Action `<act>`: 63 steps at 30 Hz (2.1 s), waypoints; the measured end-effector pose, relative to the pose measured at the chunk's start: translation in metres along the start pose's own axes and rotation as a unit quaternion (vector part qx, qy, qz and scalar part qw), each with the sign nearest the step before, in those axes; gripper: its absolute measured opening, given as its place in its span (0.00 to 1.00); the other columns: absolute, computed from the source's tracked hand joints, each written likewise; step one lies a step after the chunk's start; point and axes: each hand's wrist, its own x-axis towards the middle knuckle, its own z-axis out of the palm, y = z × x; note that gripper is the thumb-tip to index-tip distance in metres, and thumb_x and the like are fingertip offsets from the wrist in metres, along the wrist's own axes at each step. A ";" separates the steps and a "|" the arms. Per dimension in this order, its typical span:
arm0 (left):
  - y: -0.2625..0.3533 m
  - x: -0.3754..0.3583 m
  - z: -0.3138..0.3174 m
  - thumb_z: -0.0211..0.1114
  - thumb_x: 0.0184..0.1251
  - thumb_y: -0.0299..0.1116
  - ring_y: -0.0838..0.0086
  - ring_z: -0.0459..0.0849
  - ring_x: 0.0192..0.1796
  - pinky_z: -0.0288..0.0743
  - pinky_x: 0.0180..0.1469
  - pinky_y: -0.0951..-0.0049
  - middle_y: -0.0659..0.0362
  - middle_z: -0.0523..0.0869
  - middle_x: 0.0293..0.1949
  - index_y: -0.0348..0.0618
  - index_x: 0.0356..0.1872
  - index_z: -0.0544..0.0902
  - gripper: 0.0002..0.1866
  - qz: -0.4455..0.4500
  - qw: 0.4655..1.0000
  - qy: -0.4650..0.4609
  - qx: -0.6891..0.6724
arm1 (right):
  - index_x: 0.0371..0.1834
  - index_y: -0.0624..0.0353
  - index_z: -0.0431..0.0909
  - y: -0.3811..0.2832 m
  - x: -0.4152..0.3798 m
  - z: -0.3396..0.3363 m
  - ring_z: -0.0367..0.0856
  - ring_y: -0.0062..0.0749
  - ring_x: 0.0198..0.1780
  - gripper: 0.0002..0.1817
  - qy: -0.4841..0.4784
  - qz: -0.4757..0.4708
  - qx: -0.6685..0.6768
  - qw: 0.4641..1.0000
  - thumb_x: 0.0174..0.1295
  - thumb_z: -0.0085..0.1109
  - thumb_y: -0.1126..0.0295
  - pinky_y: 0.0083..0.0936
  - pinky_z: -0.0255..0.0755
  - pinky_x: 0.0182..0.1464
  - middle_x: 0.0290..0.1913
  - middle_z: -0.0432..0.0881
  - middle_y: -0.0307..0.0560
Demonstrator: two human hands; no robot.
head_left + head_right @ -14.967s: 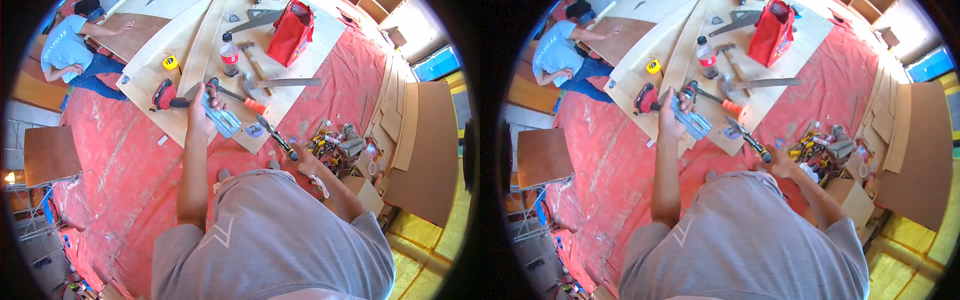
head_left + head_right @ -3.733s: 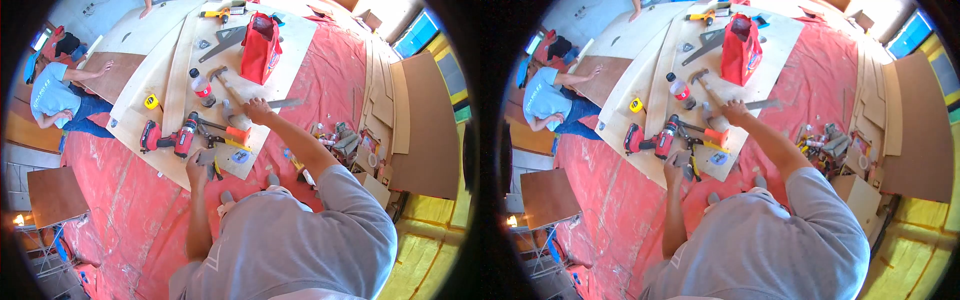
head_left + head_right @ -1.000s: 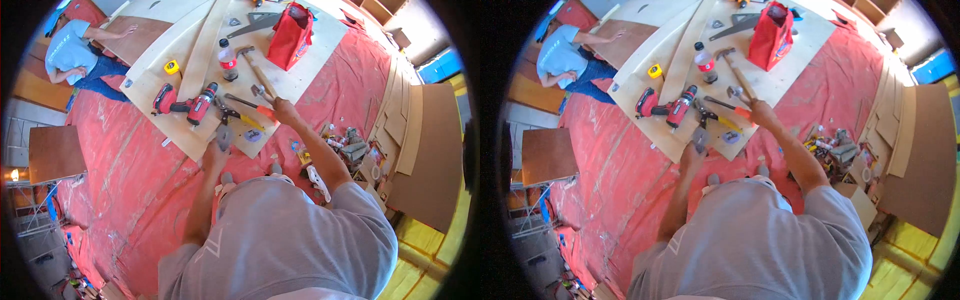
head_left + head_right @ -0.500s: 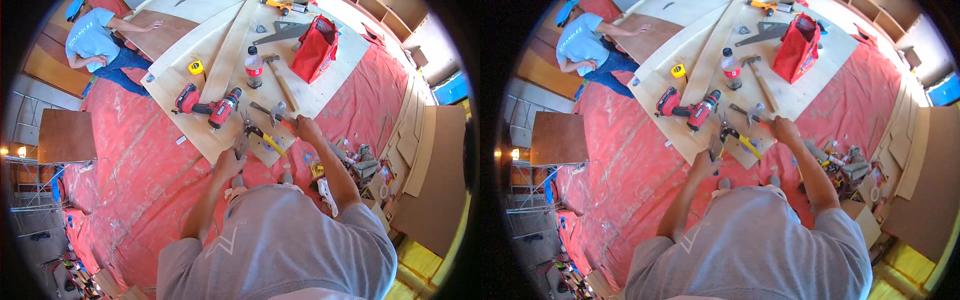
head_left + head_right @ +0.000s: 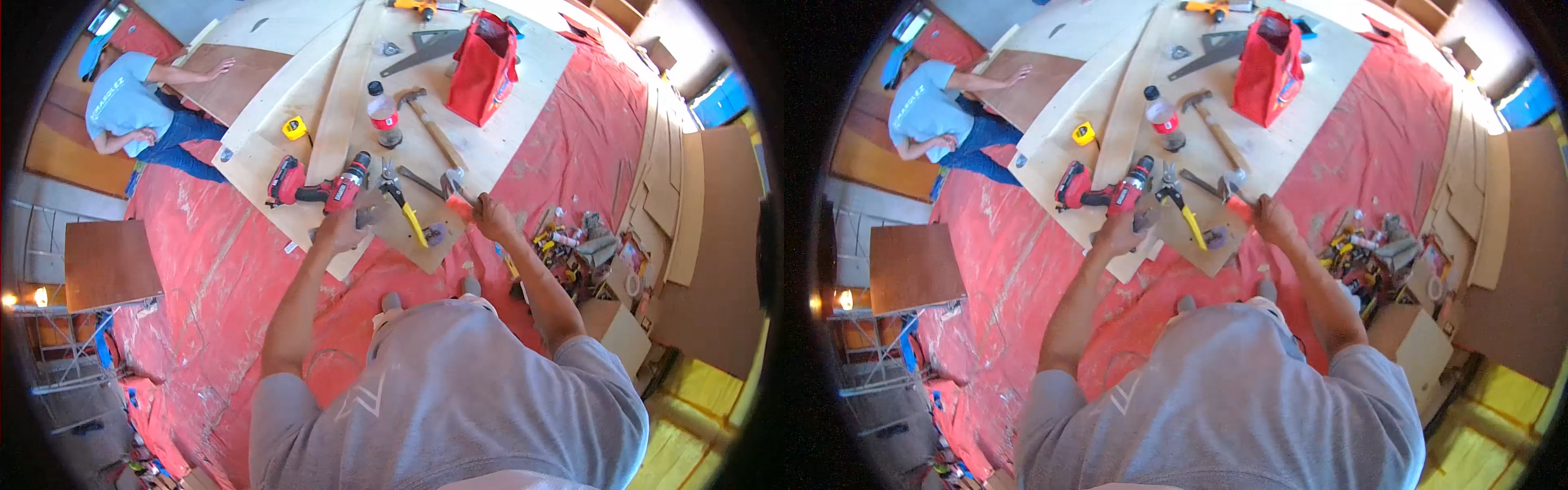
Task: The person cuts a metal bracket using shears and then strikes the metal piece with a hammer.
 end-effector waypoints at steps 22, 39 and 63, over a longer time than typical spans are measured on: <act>0.094 -0.016 0.048 0.72 0.57 0.47 0.48 0.85 0.49 0.78 0.51 0.52 0.43 0.85 0.45 0.37 0.57 0.69 0.34 -0.066 0.995 -0.053 0.051 | 0.37 0.64 0.73 0.019 -0.038 0.022 0.79 0.53 0.33 0.19 0.157 -0.030 0.114 0.981 0.47 0.70 0.66 0.42 0.71 0.35 0.29 0.78 0.58; 0.106 0.005 0.078 0.70 0.59 0.36 0.50 0.83 0.50 0.78 0.51 0.53 0.46 0.75 0.53 0.41 0.56 0.72 0.25 0.094 0.992 0.063 0.047 | 0.38 0.63 0.74 0.054 -0.067 0.008 0.81 0.54 0.34 0.18 0.087 0.054 0.127 0.987 0.45 0.67 0.67 0.44 0.73 0.36 0.29 0.79 0.59; 0.151 -0.047 -0.015 0.67 0.63 0.44 0.52 0.86 0.40 0.77 0.44 0.58 0.43 0.85 0.39 0.33 0.53 0.74 0.27 0.029 0.972 0.174 -0.153 | 0.38 0.60 0.78 0.069 -0.073 0.009 0.74 0.23 0.28 0.10 -0.058 0.083 0.518 0.849 0.52 0.58 0.72 0.25 0.68 0.30 0.28 0.76 0.36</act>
